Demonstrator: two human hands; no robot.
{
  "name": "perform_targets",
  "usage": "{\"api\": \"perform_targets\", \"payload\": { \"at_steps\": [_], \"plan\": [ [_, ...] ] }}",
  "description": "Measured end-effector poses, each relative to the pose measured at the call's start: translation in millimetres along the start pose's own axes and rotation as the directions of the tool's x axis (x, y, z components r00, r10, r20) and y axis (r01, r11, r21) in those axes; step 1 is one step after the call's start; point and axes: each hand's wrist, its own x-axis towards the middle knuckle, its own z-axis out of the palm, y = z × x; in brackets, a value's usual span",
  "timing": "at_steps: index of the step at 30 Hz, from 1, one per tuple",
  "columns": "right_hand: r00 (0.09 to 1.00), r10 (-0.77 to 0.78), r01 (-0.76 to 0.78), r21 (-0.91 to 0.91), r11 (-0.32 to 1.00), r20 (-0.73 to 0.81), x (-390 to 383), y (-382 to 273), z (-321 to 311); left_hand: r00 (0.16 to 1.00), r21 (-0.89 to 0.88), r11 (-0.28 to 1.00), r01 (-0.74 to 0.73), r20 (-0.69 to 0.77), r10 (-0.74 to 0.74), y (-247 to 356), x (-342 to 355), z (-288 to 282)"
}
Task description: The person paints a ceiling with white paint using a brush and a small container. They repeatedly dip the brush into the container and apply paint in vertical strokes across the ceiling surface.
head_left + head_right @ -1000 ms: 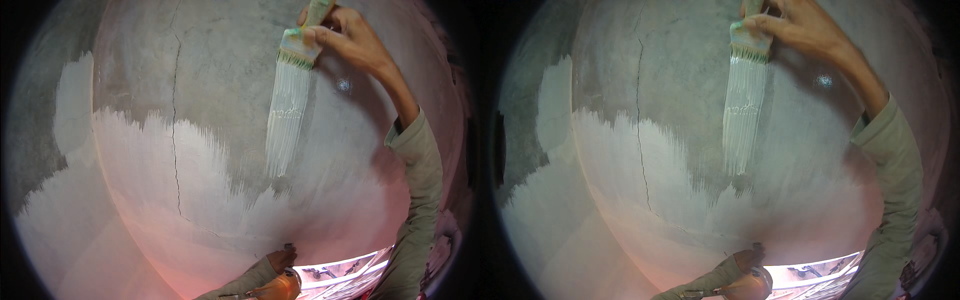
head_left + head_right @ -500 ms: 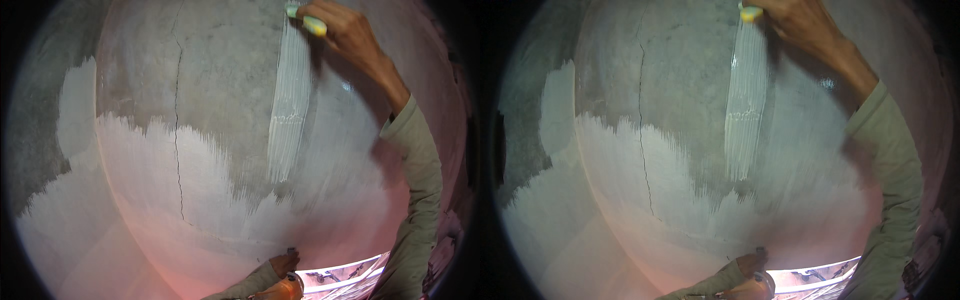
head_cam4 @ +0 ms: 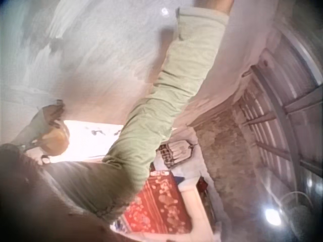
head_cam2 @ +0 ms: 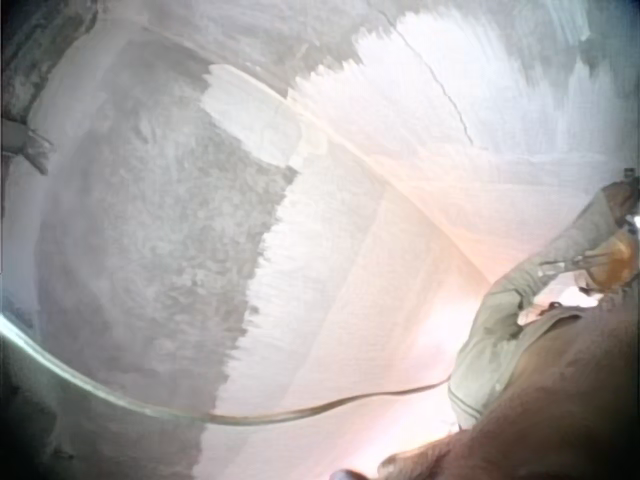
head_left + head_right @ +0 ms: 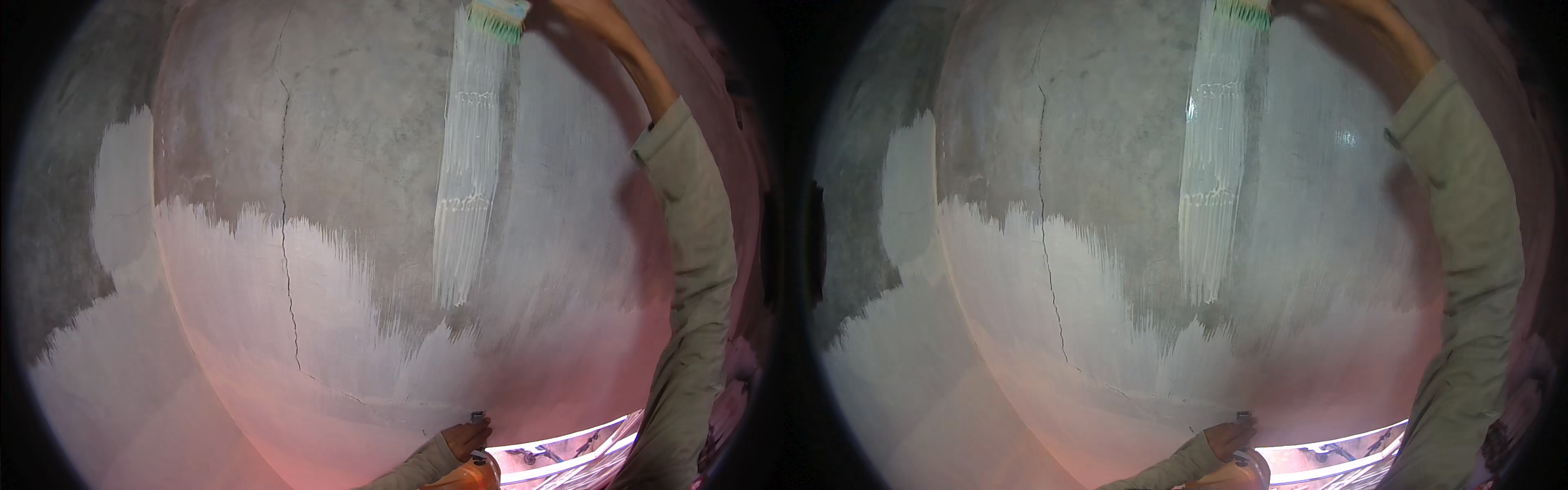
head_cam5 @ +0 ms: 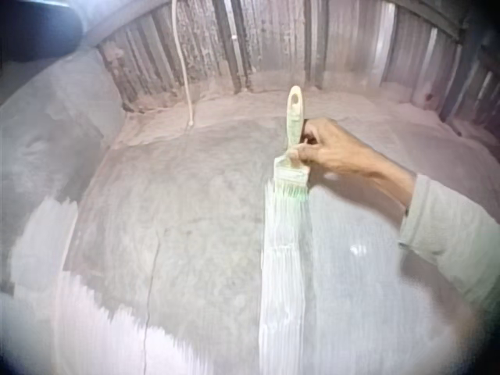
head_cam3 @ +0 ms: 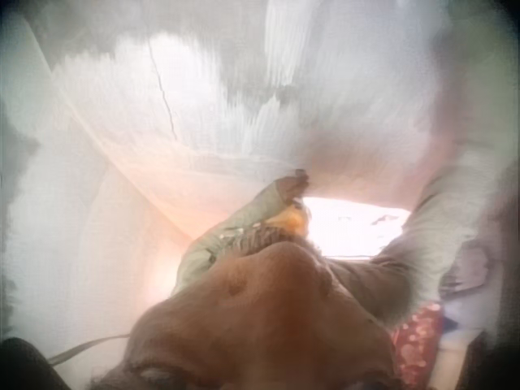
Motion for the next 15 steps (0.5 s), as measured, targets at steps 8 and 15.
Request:
{"api": "perform_targets", "payload": {
  "at_steps": [8,15],
  "plan": [
    [0.919,-0.350,0.258,-0.391,0.883,-0.184,-21,4,40,0.992,0.177,0.984,0.002,-0.122,0.020,-16,-14,10],
    [0.808,-0.578,0.577,-0.360,0.733,0.118,-135,-31,64,0.996,0.122,0.992,0.023,-0.090,-0.012,-14,-15,9]
  ]
}}
